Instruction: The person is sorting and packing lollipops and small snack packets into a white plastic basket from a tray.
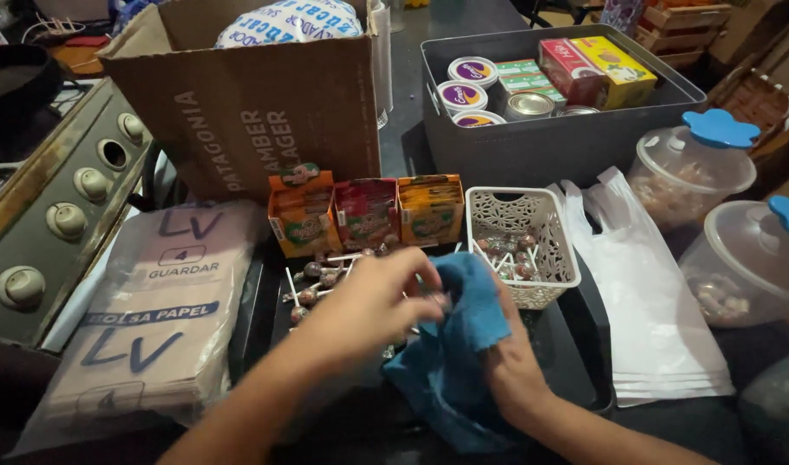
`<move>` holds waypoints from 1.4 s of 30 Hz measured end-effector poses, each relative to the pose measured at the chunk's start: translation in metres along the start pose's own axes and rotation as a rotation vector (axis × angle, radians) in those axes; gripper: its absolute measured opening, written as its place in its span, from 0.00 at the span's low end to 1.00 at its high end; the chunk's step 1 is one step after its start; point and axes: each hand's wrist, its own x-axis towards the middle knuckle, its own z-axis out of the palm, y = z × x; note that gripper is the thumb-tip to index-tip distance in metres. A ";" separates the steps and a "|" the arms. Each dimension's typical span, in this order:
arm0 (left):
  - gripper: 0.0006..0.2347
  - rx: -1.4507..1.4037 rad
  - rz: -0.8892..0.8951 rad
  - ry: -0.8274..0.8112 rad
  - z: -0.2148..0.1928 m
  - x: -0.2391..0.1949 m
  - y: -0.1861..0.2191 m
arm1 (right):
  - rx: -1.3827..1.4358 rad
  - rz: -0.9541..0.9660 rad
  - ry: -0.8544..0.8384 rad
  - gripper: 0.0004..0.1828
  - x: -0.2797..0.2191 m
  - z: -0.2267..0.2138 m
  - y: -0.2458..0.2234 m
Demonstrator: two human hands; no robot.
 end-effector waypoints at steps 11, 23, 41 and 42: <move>0.06 0.430 0.348 0.143 0.043 0.005 -0.022 | -0.053 -0.246 -0.286 0.36 -0.002 -0.015 0.003; 0.11 0.371 0.556 0.388 0.034 0.014 -0.024 | 0.173 0.066 -0.334 0.18 0.007 -0.017 0.029; 0.08 0.688 0.540 0.970 0.004 0.075 0.007 | 0.154 0.331 -0.380 0.12 0.002 0.000 0.015; 0.07 0.717 0.500 0.968 0.003 0.082 0.009 | 0.123 0.379 -0.411 0.14 0.002 0.000 0.012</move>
